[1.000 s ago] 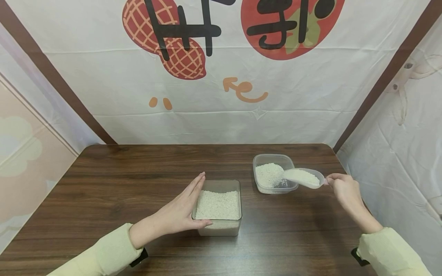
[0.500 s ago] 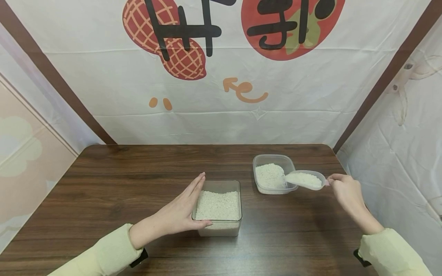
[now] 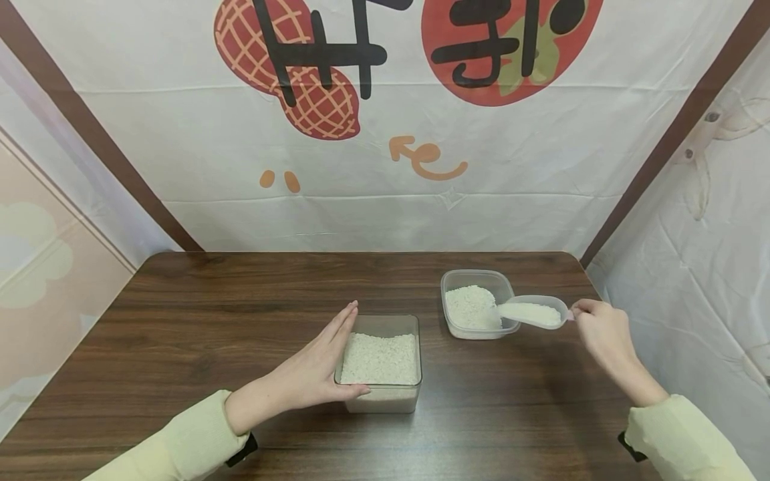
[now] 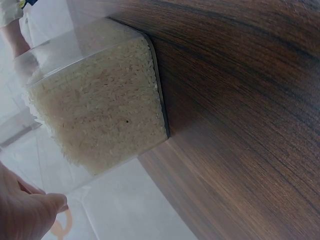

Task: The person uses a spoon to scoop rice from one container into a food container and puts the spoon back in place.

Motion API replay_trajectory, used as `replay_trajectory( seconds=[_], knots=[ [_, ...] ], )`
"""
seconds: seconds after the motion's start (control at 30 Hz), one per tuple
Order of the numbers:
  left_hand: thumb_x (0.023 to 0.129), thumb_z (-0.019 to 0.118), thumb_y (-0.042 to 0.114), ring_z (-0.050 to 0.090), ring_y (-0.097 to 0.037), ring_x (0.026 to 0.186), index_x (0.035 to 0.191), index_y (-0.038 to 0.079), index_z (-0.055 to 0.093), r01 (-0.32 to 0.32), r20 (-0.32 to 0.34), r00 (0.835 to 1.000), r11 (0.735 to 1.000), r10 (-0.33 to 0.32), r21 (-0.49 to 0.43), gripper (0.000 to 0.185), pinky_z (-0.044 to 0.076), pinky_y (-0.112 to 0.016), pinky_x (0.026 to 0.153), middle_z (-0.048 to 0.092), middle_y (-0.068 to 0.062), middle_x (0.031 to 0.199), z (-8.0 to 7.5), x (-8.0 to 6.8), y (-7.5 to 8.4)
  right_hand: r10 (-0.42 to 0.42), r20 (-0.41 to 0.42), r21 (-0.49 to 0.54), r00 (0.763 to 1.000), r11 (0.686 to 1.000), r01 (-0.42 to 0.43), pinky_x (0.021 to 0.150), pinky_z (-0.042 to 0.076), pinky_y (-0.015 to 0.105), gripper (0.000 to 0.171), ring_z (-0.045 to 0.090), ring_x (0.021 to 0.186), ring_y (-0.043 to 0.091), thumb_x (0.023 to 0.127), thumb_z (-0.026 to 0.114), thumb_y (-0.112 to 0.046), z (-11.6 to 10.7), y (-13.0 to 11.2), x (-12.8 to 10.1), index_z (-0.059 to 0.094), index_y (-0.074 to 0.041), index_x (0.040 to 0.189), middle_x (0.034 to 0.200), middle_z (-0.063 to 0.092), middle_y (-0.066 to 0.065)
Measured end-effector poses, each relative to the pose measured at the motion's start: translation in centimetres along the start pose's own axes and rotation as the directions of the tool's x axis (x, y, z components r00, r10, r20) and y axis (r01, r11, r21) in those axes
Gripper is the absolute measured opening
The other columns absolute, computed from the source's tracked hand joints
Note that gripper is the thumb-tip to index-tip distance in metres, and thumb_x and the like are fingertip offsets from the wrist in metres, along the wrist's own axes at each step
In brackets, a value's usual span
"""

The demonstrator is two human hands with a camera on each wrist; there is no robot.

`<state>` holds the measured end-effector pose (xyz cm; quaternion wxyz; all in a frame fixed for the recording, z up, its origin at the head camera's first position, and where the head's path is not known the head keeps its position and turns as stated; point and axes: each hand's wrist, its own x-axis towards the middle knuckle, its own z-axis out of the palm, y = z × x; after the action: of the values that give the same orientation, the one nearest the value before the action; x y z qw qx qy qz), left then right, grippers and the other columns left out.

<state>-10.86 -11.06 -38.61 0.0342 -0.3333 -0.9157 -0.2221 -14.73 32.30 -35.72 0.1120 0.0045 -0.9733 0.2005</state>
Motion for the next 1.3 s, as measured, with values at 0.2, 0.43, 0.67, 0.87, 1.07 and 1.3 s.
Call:
replay_trajectory(
  seconds=[0.2, 0.43, 0.67, 0.87, 1.07, 1.3],
  knots=[
    [0.075, 0.060, 0.060, 0.009, -0.021, 0.138, 0.142, -0.009, 0.009, 0.006, 0.003, 1.000, 1.000, -0.006, 0.000, 0.108, 0.023, -0.035, 0.107, 0.003, -0.015, 0.151, -0.1, 0.0, 0.0, -0.025, -0.027, -0.006, 0.999, 1.000, 0.024, 0.049, 0.030, 0.029, 0.026, 0.041, 0.054, 0.017, 0.085, 0.044, -0.010, -0.2, -0.2, 0.1, 0.067, 0.000, 0.078, 0.057, 0.053, 0.001],
    [0.076, 0.059, 0.060, 0.009, -0.021, 0.138, 0.143, -0.008, 0.008, 0.015, 0.008, 1.000, 1.000, -0.015, -0.005, 0.108, 0.023, -0.035, 0.107, 0.002, -0.015, 0.152, -0.1, -0.1, 0.1, -0.035, -0.037, -0.011, 0.999, 0.999, 0.035, 0.050, 0.032, 0.030, 0.025, 0.044, 0.056, 0.019, 0.085, 0.045, -0.009, -0.5, -0.4, 0.4, 0.067, 0.000, 0.078, 0.060, 0.056, 0.003],
    [0.075, 0.061, 0.059, 0.008, -0.022, 0.138, 0.142, -0.008, 0.008, 0.012, 0.011, 1.000, 1.000, -0.012, -0.005, 0.109, 0.022, -0.035, 0.108, 0.002, -0.016, 0.151, -0.1, 0.0, 0.1, -0.039, -0.044, -0.012, 0.998, 0.999, 0.039, 0.051, 0.033, 0.029, 0.026, 0.046, 0.058, 0.021, 0.085, 0.044, -0.009, -0.9, -0.7, 0.6, 0.067, 0.000, 0.079, 0.062, 0.058, 0.005],
    [0.075, 0.061, 0.058, 0.009, -0.022, 0.138, 0.142, -0.008, 0.008, 0.008, 0.011, 1.000, 1.000, -0.008, 0.002, 0.109, 0.022, -0.035, 0.108, 0.002, -0.016, 0.151, -0.2, 0.0, 0.1, -0.047, -0.040, -0.012, 0.998, 0.999, 0.046, 0.050, 0.032, 0.029, 0.027, 0.044, 0.056, 0.019, 0.086, 0.043, -0.009, -1.3, -0.9, 0.7, 0.067, 0.001, 0.080, 0.056, 0.052, 0.002],
    [0.075, 0.061, 0.059, 0.009, -0.022, 0.138, 0.142, -0.008, 0.008, 0.011, 0.012, 1.000, 1.000, -0.011, 0.005, 0.108, 0.022, -0.035, 0.107, 0.002, -0.016, 0.151, -0.1, 0.0, 0.1, -0.057, -0.058, -0.014, 0.997, 0.998, 0.056, 0.049, 0.030, 0.028, 0.025, 0.041, 0.053, 0.017, 0.084, 0.044, -0.007, -1.6, -0.9, 0.9, 0.067, 0.001, 0.079, 0.054, 0.050, 0.000],
    [0.075, 0.060, 0.059, 0.009, -0.021, 0.138, 0.143, -0.007, 0.008, 0.028, 0.017, 0.999, 1.000, -0.028, -0.002, 0.108, 0.023, -0.035, 0.107, 0.001, -0.014, 0.152, -0.1, 0.0, 0.1, -0.056, -0.064, -0.009, 0.996, 0.998, 0.055, 0.049, 0.030, 0.028, 0.024, 0.042, 0.054, 0.018, 0.084, 0.044, -0.007, -1.6, -0.9, 0.9, 0.067, 0.000, 0.079, 0.055, 0.051, 0.001]
  ],
)
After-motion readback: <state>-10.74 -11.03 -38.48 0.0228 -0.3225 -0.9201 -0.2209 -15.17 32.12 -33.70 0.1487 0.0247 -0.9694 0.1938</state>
